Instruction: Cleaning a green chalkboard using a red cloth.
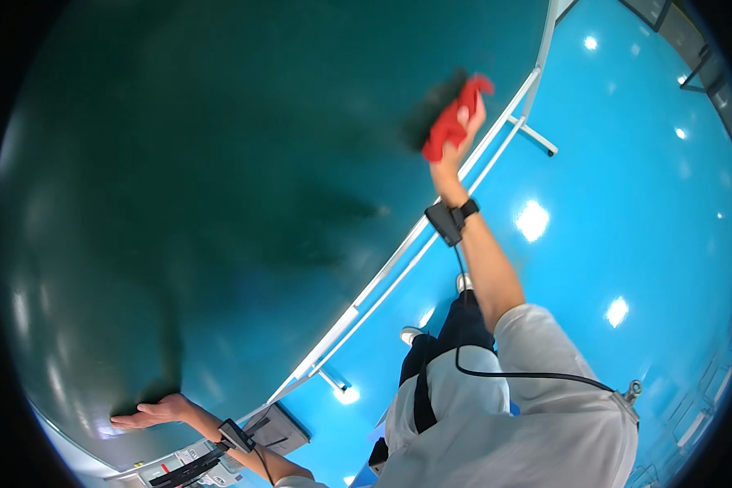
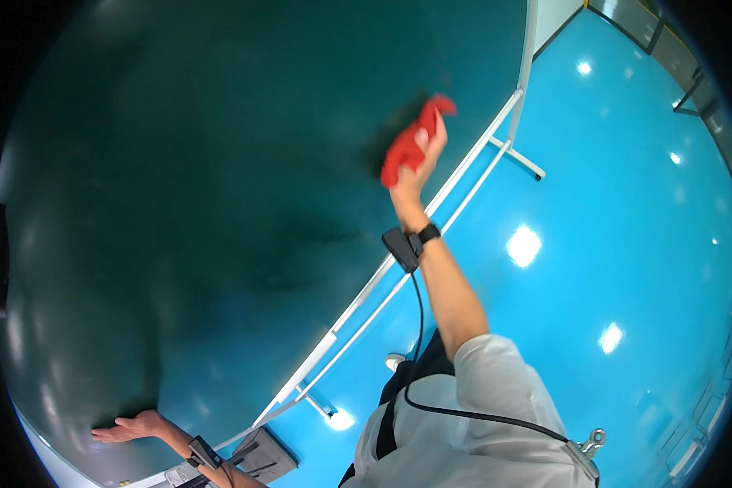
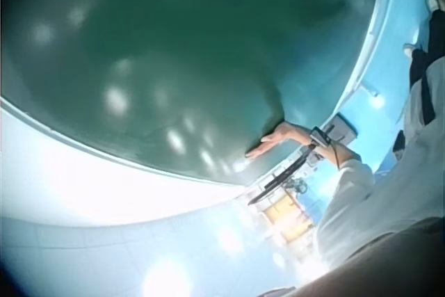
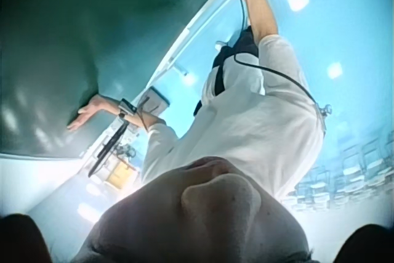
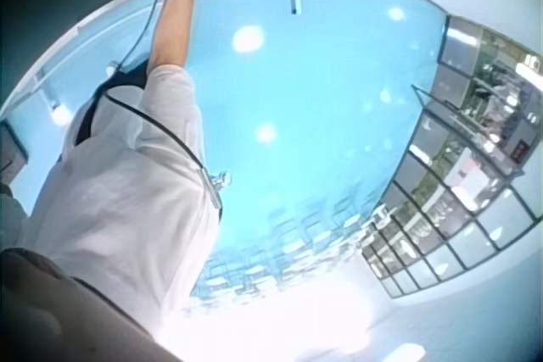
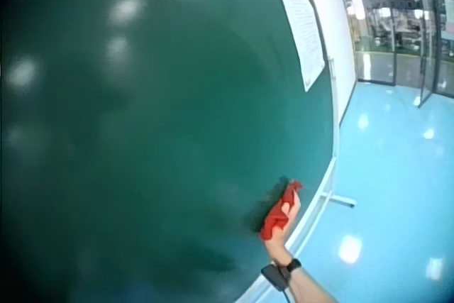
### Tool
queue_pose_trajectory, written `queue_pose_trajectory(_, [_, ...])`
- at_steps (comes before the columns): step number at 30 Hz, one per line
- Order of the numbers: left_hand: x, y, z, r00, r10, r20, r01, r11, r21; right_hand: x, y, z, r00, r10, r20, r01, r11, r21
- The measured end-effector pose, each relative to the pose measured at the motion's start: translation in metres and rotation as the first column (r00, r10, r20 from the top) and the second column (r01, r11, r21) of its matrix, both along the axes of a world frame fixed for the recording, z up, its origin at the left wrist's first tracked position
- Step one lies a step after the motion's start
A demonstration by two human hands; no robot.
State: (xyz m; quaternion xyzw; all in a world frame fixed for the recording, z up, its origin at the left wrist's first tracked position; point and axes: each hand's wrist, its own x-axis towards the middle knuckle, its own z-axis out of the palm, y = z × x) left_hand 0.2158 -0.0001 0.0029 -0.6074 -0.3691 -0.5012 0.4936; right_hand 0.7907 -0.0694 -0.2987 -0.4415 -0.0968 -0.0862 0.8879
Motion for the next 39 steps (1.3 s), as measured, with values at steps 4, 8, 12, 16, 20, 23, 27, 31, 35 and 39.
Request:
queue_pose_trajectory(4, [0.005,0.011,-0.010,1.000,-0.027,0.009,0.027,1.000,-0.002,-0.031,-0.005,-0.104,0.903,0.089,-0.420,-0.011,0.983,0.185])
queue_pose_trajectory(8, [-0.004,0.006,-0.004,1.000,0.004,0.001,-0.004,1.000,0.014,-0.048,-0.009,-0.048,0.915,0.124,-0.384,-0.120,0.992,0.035])
queue_pose_trajectory(12, [-0.001,0.006,-0.002,1.000,0.003,0.012,-0.003,1.000,0.004,-0.035,-0.002,0.062,0.998,-0.035,-0.047,0.035,0.999,0.006])
queue_pose_trajectory(16, [-0.010,-0.002,0.000,0.976,0.128,-0.174,-0.124,0.992,0.029,-0.062,-0.005,0.199,0.903,-0.089,0.421,0.141,0.985,-0.095])
queue_pose_trajectory(20, [-0.018,-0.009,0.000,0.966,0.232,-0.116,-0.236,0.972,-0.015,-0.076,0.005,0.207,0.783,-0.201,0.588,0.217,0.975,0.045])
queue_pose_trajectory(23, [-0.033,-0.012,0.006,0.962,0.221,-0.162,-0.228,0.973,-0.027,-0.080,0.008,0.132,0.842,-0.159,0.515,0.235,0.968,-0.086])
queue_pose_trajectory(27, [-0.051,-0.021,0.012,0.937,0.220,-0.271,-0.229,0.973,-0.001,-0.125,0.011,-0.010,0.999,0.006,-0.034,-0.008,0.998,-0.061])
queue_pose_trajectory(31, [-0.077,-0.009,-0.019,0.970,0.112,-0.216,-0.125,0.991,-0.046,-0.140,0.001,-0.178,0.926,0.123,-0.358,-0.037,0.971,0.238])
queue_pose_trajectory(35, [-0.140,-0.017,-0.013,0.951,0.171,-0.259,-0.189,0.981,-0.046,-0.188,0.010,-0.168,0.796,0.152,-0.585,-0.057,0.982,0.179])
queue_pose_trajectory(39, [-0.156,-0.012,-0.018,0.958,0.128,-0.256,-0.146,0.988,-0.053,-0.174,-0.006,-0.067,0.887,0.199,-0.416,-0.158,0.979,0.131])
